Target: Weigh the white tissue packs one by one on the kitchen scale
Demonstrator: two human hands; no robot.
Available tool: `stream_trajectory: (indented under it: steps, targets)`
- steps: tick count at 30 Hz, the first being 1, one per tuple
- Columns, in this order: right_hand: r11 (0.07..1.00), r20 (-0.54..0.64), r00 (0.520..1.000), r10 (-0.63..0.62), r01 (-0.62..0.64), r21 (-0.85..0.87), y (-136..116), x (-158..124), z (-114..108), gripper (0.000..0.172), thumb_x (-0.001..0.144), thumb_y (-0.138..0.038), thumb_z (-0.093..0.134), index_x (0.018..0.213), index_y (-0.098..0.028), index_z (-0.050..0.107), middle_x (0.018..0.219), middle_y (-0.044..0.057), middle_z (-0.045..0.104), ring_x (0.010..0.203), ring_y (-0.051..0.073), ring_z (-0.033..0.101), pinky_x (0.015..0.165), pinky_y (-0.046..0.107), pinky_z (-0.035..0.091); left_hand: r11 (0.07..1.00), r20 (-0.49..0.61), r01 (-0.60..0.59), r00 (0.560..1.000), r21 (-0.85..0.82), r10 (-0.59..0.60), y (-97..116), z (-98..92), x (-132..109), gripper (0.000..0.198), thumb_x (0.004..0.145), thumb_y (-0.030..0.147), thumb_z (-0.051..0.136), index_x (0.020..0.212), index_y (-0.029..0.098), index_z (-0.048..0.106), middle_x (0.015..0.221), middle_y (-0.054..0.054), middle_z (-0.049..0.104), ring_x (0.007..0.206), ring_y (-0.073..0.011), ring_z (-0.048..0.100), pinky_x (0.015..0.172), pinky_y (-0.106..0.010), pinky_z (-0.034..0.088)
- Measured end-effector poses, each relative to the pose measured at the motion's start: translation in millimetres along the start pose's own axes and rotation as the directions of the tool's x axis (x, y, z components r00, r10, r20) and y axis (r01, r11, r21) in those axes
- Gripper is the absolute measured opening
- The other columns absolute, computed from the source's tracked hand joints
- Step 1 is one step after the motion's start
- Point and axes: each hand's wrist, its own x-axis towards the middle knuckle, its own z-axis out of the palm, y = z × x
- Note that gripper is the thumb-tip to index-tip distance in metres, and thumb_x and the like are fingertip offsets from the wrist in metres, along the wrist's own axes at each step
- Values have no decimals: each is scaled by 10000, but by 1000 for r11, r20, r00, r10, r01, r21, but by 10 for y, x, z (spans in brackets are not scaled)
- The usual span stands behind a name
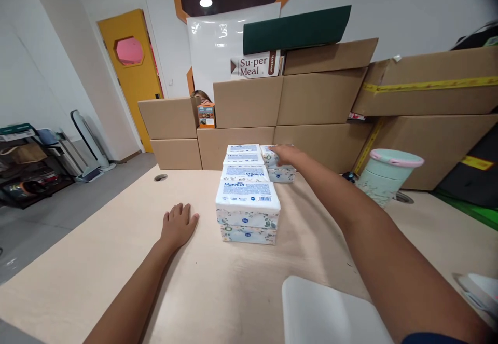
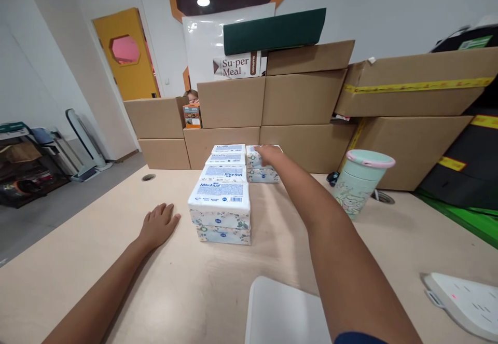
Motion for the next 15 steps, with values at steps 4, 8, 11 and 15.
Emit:
stream_trajectory:
  steps: [4, 8, 11, 15]
  targets:
    - [1000, 24, 1000, 7, -7, -2, -10, 61, -44, 960, 792, -259, 891, 1662, -289, 486, 1586, 176, 644, 1405, 369, 664, 1098, 444, 561, 1000, -15, -11, 1000, -21, 11, -9, 10, -11, 641, 1081, 500, 302, 1595, 181, 516, 1768, -180, 403, 1678, -335, 305, 1358, -565, 220]
    - [1000, 35, 999, 15, -15, 2, 0, 77, -44, 957, 793, -260, 883, 1664, -269, 487, 1586, 182, 642, 1388, 367, 675, 1090, 435, 565, 1000, -37, -19, 999, -20, 18, -31, 53, 7, 626, 1076, 506, 311, 1574, 199, 534, 1751, -169, 433, 1666, -333, 327, 1350, -560, 234]
    - [1000, 29, 999, 14, -15, 11, 14, 57, -17, 957, 813, -265, 858, 1682, -294, 455, 1638, 145, 602, 1444, 353, 633, 1129, 434, 547, 999, -34, -16, 999, -31, 15, -39, 69, 22, 642, 1076, 507, 316, 1594, 184, 515, 1757, -182, 421, 1669, -337, 318, 1355, -564, 218]
    - [1000, 15, 1000, 11, -11, 22, 20, 3, -1, 941, 843, -273, 836, 1694, -291, 435, 1706, 141, 522, 1528, 354, 549, 1201, 455, 501, 999, -36, -25, 999, -41, 24, -39, 50, 15, 632, 1073, 503, 322, 1577, 181, 527, 1736, -188, 445, 1657, -333, 340, 1352, -568, 228]
